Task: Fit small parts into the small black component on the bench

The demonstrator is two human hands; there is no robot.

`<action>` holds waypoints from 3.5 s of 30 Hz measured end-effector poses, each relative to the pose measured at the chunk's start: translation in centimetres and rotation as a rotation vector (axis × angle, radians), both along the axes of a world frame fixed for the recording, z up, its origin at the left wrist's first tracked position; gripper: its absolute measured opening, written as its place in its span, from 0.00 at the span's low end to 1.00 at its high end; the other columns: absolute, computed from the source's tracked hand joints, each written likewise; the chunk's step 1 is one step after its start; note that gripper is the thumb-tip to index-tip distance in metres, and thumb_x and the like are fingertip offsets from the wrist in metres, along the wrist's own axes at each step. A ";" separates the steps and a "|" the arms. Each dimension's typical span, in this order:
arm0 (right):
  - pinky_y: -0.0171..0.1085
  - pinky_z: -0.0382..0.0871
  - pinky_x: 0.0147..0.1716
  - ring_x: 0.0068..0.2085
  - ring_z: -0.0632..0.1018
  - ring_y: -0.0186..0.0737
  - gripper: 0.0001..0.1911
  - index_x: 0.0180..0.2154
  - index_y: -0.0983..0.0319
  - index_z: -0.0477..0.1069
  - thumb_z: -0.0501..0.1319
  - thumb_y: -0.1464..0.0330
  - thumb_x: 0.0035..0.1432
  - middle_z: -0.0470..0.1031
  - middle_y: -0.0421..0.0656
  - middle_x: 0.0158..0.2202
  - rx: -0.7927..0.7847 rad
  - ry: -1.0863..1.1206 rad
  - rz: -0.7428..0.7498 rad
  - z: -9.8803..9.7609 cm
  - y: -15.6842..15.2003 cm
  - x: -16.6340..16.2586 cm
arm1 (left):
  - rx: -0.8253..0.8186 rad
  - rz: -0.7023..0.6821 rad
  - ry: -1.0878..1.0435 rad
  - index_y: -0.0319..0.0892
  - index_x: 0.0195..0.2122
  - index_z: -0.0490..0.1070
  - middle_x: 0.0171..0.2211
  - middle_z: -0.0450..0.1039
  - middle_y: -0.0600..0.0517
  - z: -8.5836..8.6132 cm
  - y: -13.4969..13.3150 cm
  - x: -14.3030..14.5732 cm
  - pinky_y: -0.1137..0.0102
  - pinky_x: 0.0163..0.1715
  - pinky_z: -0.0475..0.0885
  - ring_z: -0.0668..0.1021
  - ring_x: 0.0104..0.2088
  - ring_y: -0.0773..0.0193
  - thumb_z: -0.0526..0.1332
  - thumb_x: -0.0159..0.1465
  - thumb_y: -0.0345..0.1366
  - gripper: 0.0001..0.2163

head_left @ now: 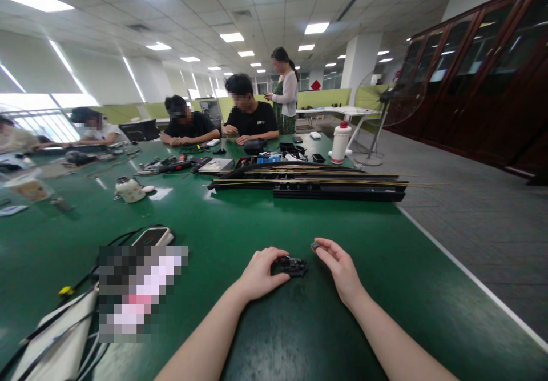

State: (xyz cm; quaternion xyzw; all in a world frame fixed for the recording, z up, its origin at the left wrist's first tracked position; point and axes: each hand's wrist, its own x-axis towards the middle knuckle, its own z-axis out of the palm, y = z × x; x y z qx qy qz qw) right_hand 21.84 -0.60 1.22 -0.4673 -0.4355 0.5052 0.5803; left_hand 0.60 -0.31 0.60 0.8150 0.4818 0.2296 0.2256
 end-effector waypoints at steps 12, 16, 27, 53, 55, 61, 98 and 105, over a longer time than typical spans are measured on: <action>0.46 0.66 0.50 0.42 0.77 0.46 0.21 0.36 0.60 0.74 0.69 0.55 0.40 0.79 0.45 0.37 -0.025 0.023 -0.005 -0.2 0.0 0.1 | -0.016 -0.004 0.003 0.46 0.48 0.68 0.43 0.72 0.51 0.2 0.0 0.1 0.64 0.45 0.66 0.73 0.43 0.57 0.65 0.54 0.35 0.19; 0.47 0.66 0.49 0.43 0.77 0.47 0.21 0.37 0.60 0.74 0.68 0.55 0.42 0.79 0.46 0.37 -0.013 -0.001 -0.004 -0.1 0.0 0.2 | -0.016 0.000 -0.001 0.46 0.48 0.68 0.43 0.72 0.51 0.3 -0.1 0.1 0.63 0.46 0.65 0.73 0.43 0.57 0.65 0.54 0.35 0.19; 0.48 0.67 0.49 0.41 0.77 0.46 0.23 0.35 0.60 0.74 0.70 0.55 0.36 0.79 0.46 0.36 -0.009 -0.026 0.007 -0.1 0.1 0.0 | -0.004 -0.002 0.006 0.45 0.48 0.68 0.43 0.72 0.52 0.4 -0.1 0.1 0.64 0.45 0.66 0.73 0.43 0.57 0.66 0.54 0.35 0.19; 0.51 0.62 0.51 0.48 0.73 0.48 0.11 0.38 0.54 0.76 0.62 0.70 0.51 0.75 0.45 0.46 0.360 -0.897 0.291 -0.3 -1.4 -1.1 | 0.023 -0.017 -0.007 0.45 0.47 0.68 0.41 0.73 0.52 -0.1 0.1 0.1 0.65 0.44 0.66 0.74 0.42 0.59 0.65 0.54 0.36 0.18; 0.51 0.63 0.51 0.48 0.73 0.48 0.12 0.38 0.53 0.76 0.62 0.71 0.49 0.76 0.44 0.45 0.352 -0.878 0.288 -0.4 -1.3 -1.0 | 0.025 -0.014 -0.007 0.45 0.47 0.68 0.42 0.73 0.52 -0.1 0.1 0.1 0.65 0.44 0.67 0.74 0.43 0.58 0.65 0.55 0.36 0.18; 0.48 0.65 0.50 0.46 0.75 0.47 0.17 0.42 0.56 0.73 0.62 0.70 0.47 0.77 0.44 0.43 0.270 -0.718 0.251 -0.3 -1.1 -0.8 | 0.000 -0.004 0.011 0.46 0.48 0.68 0.43 0.72 0.51 -0.1 0.1 0.0 0.64 0.45 0.66 0.73 0.43 0.57 0.65 0.55 0.37 0.19; 0.43 0.67 0.47 0.44 0.76 0.43 0.15 0.41 0.60 0.70 0.47 0.70 0.58 0.77 0.46 0.39 0.129 -0.720 0.017 -1.4 -0.3 -0.5 | -0.049 0.020 -0.092 0.45 0.48 0.67 0.43 0.73 0.51 0.5 0.0 0.1 0.65 0.43 0.68 0.74 0.42 0.58 0.61 0.58 0.34 0.16; 0.43 0.67 0.47 0.44 0.76 0.42 0.15 0.40 0.59 0.70 0.47 0.70 0.57 0.78 0.45 0.39 0.126 -0.716 0.021 -1.4 -0.3 -0.6 | -0.057 0.030 -0.101 0.44 0.49 0.67 0.43 0.73 0.50 0.4 0.0 0.1 0.65 0.44 0.68 0.74 0.42 0.58 0.61 0.58 0.33 0.17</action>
